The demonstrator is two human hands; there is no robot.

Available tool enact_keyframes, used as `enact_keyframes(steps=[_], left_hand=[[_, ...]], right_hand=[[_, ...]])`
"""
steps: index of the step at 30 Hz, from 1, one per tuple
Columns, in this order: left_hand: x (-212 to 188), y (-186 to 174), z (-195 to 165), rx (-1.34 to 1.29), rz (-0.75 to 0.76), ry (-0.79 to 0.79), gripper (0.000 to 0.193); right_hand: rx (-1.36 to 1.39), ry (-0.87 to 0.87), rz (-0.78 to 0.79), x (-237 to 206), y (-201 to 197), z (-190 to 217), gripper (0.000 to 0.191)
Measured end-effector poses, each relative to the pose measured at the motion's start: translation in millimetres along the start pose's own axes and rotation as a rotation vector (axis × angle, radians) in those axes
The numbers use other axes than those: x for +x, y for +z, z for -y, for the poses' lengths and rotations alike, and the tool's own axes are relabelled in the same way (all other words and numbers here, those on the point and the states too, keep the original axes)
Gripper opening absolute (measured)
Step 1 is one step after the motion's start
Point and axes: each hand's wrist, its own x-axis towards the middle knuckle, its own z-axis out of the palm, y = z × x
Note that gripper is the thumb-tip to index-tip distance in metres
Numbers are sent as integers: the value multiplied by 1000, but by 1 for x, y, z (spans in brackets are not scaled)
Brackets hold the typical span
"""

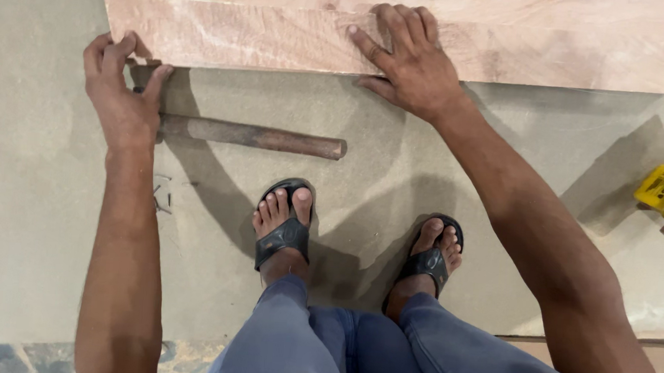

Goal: The person aligns a thin wooden strip on a larger plywood sheet, then hammers nails into the strip to secure it. They apply white adhesive along the strip and press it onto the plywood, then hammer additional nails to fasten the assembly.

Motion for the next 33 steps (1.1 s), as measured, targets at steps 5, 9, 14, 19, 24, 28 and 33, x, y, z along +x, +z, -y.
enact_keyframes(steps=[5,9,14,19,24,28,33], left_hand=[[-2,4,9,383,-10,317,60],[-3,6,2,213,16,154,47],[0,4,-3,413,44,220,56],[3,2,3,457,30,297,46],[9,7,-7,-282,-50,-136,30],[9,8,-18,-743,-73,-325,32],[3,7,-16,-157,0,-62,21]], right_hand=[[68,8,-37,1,-11,0,72],[57,26,-31,4,-15,0,73],[37,18,-42,-2,-11,-4,73],[74,22,-26,-6,-6,-7,72],[58,23,-36,-5,-5,-8,74],[1,30,-15,-6,-5,-11,78],[50,165,1,6,0,14,96]])
